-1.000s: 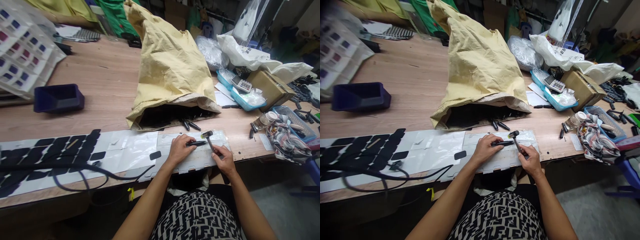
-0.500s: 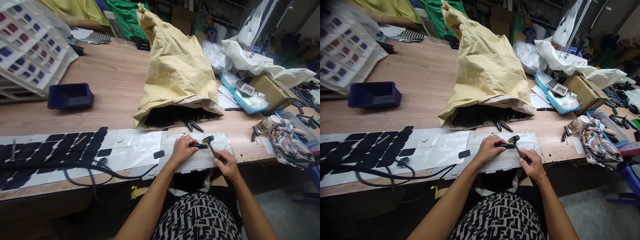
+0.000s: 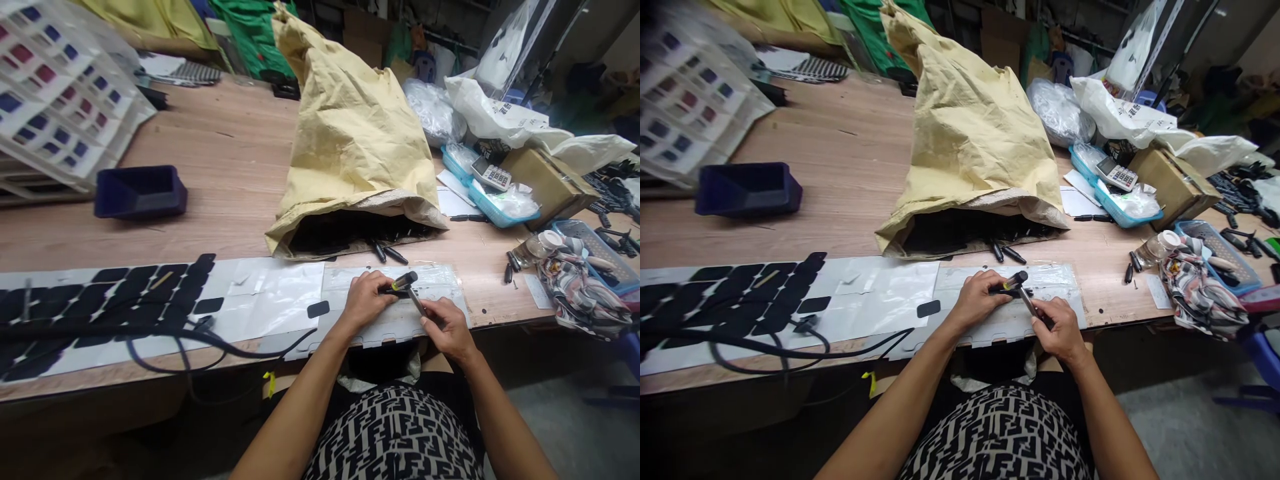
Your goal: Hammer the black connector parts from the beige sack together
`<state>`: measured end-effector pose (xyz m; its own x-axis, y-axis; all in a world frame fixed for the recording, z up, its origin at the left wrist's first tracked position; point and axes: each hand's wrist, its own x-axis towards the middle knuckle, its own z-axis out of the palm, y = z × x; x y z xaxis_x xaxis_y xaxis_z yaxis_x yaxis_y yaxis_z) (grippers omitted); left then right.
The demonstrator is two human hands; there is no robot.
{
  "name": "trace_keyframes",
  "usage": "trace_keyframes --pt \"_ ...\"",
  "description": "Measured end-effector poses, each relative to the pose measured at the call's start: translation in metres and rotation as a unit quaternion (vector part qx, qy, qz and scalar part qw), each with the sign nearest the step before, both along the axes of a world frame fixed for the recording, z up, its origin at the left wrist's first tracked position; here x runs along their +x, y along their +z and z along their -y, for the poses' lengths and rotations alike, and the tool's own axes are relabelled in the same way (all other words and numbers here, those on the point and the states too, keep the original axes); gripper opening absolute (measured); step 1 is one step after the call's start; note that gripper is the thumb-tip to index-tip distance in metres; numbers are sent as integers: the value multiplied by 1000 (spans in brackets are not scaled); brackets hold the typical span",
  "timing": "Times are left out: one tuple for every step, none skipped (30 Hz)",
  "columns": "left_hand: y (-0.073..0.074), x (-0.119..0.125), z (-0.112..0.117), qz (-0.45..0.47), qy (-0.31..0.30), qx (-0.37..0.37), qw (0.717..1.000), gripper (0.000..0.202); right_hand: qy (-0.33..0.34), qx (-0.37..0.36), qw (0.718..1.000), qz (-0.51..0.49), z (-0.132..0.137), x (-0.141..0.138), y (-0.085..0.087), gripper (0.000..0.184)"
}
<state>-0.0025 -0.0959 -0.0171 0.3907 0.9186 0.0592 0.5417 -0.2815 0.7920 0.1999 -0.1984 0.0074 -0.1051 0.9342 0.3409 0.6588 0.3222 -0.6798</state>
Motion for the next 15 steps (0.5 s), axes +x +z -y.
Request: trace_keyframes --pt "0 0 0 2 -1 1 1000 15 3 -2 1000 11 0 -1 -1 34" --pt "0 0 0 2 -1 1 1000 15 4 -6 1000 18 -1 0 -2 34" --pt "0 0 0 2 0 1 1000 15 1 -11 1000 18 -1 0 -3 34" --pt "-1 0 0 0 0 0 1000 15 -4 -16 1000 12 -1 2 -4 34" --pt "-1 0 0 -2 0 -1 1000 14 -12 -22 1000 0 -1 4 -5 33" --pt "-1 0 0 -3 1 -3 1000 13 -23 -27 999 -14 -2 6 -6 33" --pt "-1 0 -1 -4 2 -6 1000 13 -36 -32 998 -28 -3 9 -6 33" --pt "-2 0 -1 -5 3 -9 1000 13 -51 -36 997 -41 -4 12 -7 32" --pt "-2 0 -1 -5 3 -12 1000 14 -66 -39 996 -54 -6 15 -9 32" --pt "-1 0 -2 -6 3 -14 1000 14 -79 -40 994 -65 -7 18 -10 32" --pt "-1 0 -2 -8 2 -14 1000 13 -92 -39 992 -73 -9 20 -12 31" --pt "1 0 -1 -10 -1 -14 1000 13 -102 -38 991 -78 -10 22 -14 31" --pt "2 -1 0 -13 -8 -13 1000 13 -108 -36 990 -80 -11 23 -16 30" --pt "4 -2 2 -14 -19 -11 1000 13 -111 -36 990 -79 -12 24 -17 30" --pt "6 -4 5 -13 -36 -9 999 13 -110 -37 990 -76 -12 24 -19 31"
